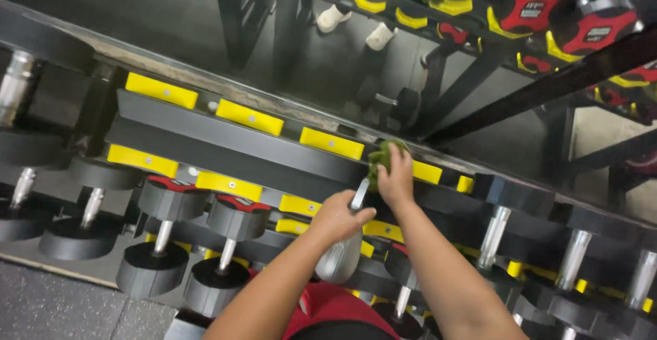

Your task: Cleaning and wiping down dumbbells on a storage rack using a spray bottle and a cloth.

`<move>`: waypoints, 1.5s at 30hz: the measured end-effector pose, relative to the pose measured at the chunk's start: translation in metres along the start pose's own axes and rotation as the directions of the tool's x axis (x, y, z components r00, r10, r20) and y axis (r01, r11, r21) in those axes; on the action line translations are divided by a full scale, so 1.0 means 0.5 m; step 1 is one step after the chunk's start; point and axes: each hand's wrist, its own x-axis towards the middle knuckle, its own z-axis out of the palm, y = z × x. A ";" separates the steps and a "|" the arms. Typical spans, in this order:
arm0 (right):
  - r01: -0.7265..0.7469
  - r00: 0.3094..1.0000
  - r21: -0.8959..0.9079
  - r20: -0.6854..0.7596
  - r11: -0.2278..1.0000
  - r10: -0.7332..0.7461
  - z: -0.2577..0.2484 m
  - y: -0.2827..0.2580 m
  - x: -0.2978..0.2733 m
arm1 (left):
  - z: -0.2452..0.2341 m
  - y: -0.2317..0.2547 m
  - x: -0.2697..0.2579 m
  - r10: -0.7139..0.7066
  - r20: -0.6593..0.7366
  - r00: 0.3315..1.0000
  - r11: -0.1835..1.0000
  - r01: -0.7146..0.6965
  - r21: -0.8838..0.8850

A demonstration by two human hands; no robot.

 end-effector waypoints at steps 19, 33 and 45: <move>0.065 0.996 0.185 0.049 0.981 -0.075 -0.092 0.035 -0.002 | 0.082 0.029 0.017 -0.146 -0.003 0.989 0.987 0.145 0.071; -0.144 0.971 0.183 0.214 0.972 0.104 -0.156 0.029 0.066 | -0.051 -0.054 0.094 -0.167 -0.148 0.975 0.982 0.178 0.061; -0.169 0.976 0.222 0.172 0.960 0.132 -0.135 -0.023 0.073 | -0.076 -0.058 0.160 -0.260 -0.010 0.966 0.951 0.258 0.169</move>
